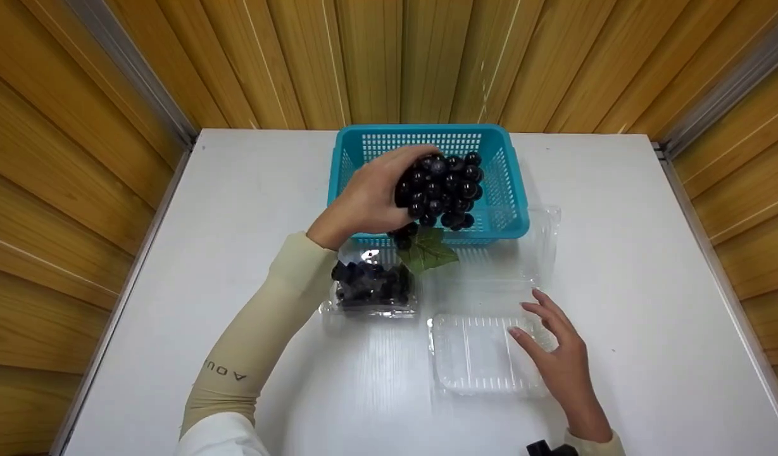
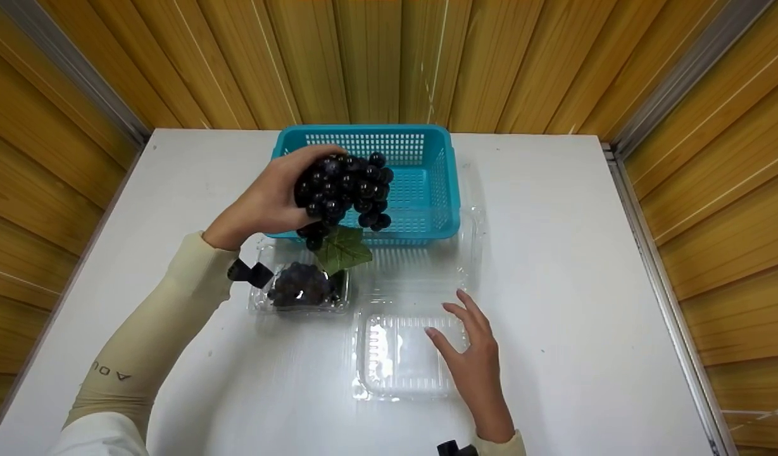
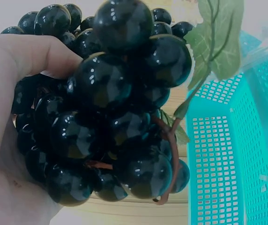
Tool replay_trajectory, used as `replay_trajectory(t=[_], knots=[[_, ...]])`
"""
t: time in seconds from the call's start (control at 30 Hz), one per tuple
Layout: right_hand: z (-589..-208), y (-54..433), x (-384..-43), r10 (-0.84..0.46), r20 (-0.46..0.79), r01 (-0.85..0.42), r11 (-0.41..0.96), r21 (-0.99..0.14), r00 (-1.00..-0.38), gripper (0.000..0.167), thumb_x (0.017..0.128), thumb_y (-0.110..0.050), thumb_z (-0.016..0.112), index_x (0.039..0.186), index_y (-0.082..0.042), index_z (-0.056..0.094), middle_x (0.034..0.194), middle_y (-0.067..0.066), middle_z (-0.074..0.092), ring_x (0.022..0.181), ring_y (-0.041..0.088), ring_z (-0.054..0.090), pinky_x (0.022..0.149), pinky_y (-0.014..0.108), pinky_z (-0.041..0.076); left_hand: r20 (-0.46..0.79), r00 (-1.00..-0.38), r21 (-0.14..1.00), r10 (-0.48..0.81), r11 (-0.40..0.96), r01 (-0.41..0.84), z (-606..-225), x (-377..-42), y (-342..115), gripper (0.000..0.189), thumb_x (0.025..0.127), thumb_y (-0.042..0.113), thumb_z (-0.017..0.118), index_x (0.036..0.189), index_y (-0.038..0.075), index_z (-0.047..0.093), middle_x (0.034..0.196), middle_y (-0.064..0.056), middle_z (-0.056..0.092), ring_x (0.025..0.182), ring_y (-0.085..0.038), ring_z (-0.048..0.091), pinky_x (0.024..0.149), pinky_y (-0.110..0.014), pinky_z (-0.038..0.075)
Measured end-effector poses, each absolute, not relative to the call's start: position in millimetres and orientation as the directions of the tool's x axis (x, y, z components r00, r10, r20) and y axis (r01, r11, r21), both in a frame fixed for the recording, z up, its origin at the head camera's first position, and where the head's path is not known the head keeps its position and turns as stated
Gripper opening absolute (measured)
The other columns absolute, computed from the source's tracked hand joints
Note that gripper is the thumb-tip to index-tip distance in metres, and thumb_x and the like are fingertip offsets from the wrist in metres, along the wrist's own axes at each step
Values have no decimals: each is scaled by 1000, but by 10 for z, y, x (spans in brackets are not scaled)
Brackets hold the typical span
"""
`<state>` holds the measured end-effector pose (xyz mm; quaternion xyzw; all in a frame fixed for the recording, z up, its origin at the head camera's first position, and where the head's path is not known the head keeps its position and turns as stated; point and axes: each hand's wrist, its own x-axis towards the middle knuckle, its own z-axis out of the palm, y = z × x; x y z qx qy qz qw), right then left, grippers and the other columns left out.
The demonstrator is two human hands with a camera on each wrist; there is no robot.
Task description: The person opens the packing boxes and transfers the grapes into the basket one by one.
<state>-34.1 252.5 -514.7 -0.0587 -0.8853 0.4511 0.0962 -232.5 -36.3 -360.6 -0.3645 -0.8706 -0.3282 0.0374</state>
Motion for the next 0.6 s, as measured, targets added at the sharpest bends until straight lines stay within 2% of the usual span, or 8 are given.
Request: replay_trajectory(t=[0.6], knots=[[-5153,2511,-307,212,64,82,616,-784,-975,47,85,-32,74,127,-16,60,152,0,42,141,22,38,94,-3,27,290,-766,533,574,568,627,-3568,-2448,-408,74,79,20,73,144,30,39,146,9,45,134,-14,43,108,-45,41]])
